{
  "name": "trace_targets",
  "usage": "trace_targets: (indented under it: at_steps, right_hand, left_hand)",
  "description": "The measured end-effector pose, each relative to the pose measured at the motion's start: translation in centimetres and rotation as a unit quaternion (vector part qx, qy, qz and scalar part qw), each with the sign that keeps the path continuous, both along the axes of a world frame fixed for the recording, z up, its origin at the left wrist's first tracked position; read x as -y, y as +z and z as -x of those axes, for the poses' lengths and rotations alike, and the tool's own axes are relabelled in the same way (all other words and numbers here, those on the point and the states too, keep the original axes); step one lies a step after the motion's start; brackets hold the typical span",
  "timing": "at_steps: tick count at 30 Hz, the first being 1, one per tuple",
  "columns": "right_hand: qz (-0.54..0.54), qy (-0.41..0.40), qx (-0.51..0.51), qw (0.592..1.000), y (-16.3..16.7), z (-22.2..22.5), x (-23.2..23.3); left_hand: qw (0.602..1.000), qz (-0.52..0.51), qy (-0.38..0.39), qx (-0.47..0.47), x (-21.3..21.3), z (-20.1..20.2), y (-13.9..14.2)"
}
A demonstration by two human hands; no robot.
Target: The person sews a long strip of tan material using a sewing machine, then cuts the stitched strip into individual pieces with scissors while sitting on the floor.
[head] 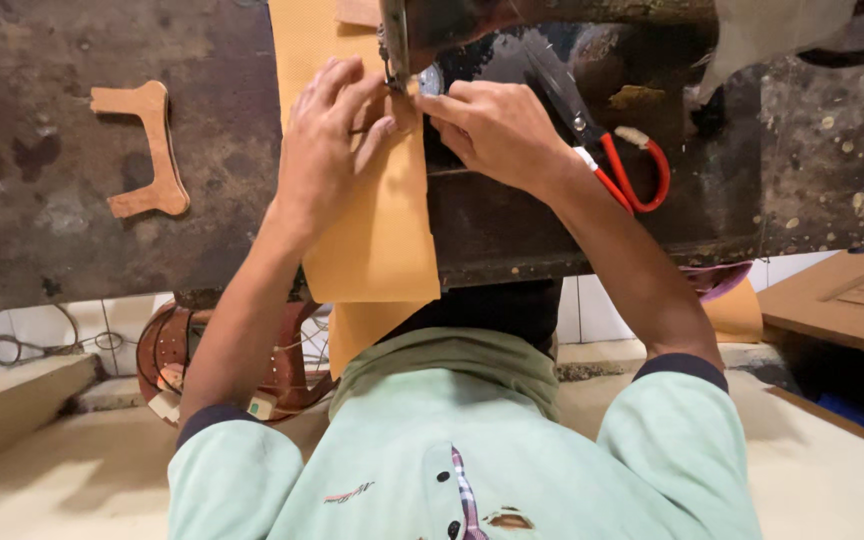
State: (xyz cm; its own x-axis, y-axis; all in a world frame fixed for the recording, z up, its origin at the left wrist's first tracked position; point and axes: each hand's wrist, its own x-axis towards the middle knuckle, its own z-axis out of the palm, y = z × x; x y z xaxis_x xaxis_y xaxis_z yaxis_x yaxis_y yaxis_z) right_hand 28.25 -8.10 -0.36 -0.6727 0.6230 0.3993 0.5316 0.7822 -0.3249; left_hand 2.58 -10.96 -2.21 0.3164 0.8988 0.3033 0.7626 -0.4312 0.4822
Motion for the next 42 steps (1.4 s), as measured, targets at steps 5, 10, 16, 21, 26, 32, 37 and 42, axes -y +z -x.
trace_targets:
  at_steps: [5,10,16,21,26,32,37,42]
  right_hand:
    - [0.004,-0.003,0.003,1.000,0.0,0.0,0.0]
    - [0.065,0.005,-0.113,0.991,-0.8,-0.5,-1.4]
    - [0.290,-0.185,-0.090,0.935,-4.5,-1.5,-6.8]
    - [0.327,-0.138,-0.279,0.892,-7.6,-1.6,-8.1]
    - [0.369,-0.135,-0.256,0.883,-6.9,-1.9,-6.7]
    - [0.373,-0.099,-0.283,0.878,-5.4,-1.3,-6.4]
    - [0.346,-0.032,-0.304,0.887,-5.5,-1.1,-6.5]
    - [0.339,-0.018,-0.320,0.885,-5.3,-1.2,-6.2]
  left_hand:
    - [0.998,0.024,-0.032,0.047,-1.6,0.7,0.3]
    - [0.994,0.038,-0.075,0.067,-3.4,1.6,0.6]
    - [0.993,0.028,-0.104,0.048,-5.3,2.2,-0.1]
    - [0.992,0.019,-0.122,0.026,-6.6,2.5,0.1]
    - [0.995,0.006,-0.095,0.027,-5.6,2.3,0.5]
    - [0.999,-0.042,-0.029,-0.017,-2.8,1.2,0.3]
    - [0.999,-0.046,0.019,-0.013,-1.0,0.1,0.2]
    - [0.994,-0.078,0.072,-0.028,0.4,-1.5,0.3]
